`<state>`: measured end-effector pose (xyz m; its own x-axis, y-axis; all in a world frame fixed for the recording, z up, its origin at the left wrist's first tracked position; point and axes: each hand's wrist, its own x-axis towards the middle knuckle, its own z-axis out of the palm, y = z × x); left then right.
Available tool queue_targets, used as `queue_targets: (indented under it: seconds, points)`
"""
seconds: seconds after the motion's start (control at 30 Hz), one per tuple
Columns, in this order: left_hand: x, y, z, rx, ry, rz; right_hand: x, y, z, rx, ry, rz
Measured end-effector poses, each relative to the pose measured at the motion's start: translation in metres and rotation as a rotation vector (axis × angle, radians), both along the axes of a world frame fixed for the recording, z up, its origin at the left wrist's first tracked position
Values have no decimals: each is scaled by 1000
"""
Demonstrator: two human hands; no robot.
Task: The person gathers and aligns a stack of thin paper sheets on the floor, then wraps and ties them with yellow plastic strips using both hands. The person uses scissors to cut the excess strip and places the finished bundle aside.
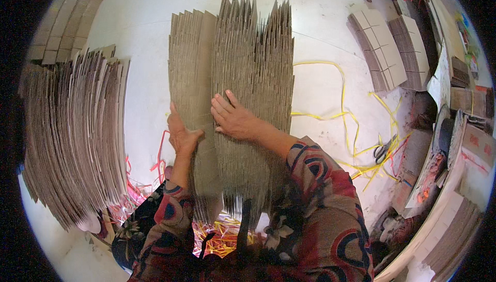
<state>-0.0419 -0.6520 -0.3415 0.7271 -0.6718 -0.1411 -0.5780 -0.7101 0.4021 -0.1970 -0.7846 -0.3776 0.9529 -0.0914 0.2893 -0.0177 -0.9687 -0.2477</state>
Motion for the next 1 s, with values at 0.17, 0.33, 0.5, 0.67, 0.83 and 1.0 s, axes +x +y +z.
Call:
queue_targets:
  seconds: [0.17, 0.33, 0.5, 0.67, 0.83, 1.0]
  points:
    - [-6, -14, 32, -49, -39, 47, -4, 0, -3, -11, -15, -15]
    - [-8, -50, 25, -19, -65, -23, -3, 0, -8, 31, -50, -9]
    - [-2, -59, -9, -18, -29, -138, -3, 1, -3, 68, -84, -23]
    - [7, -55, -17, -46, 18, -211, -8, -4, -7, -4, -78, -14]
    - [14, -57, -24, -89, -1, -198, -6, -4, -6, 50, -89, 7]
    - [13, -70, -20, -75, 44, -181, -7, -6, -6, 57, -68, 9]
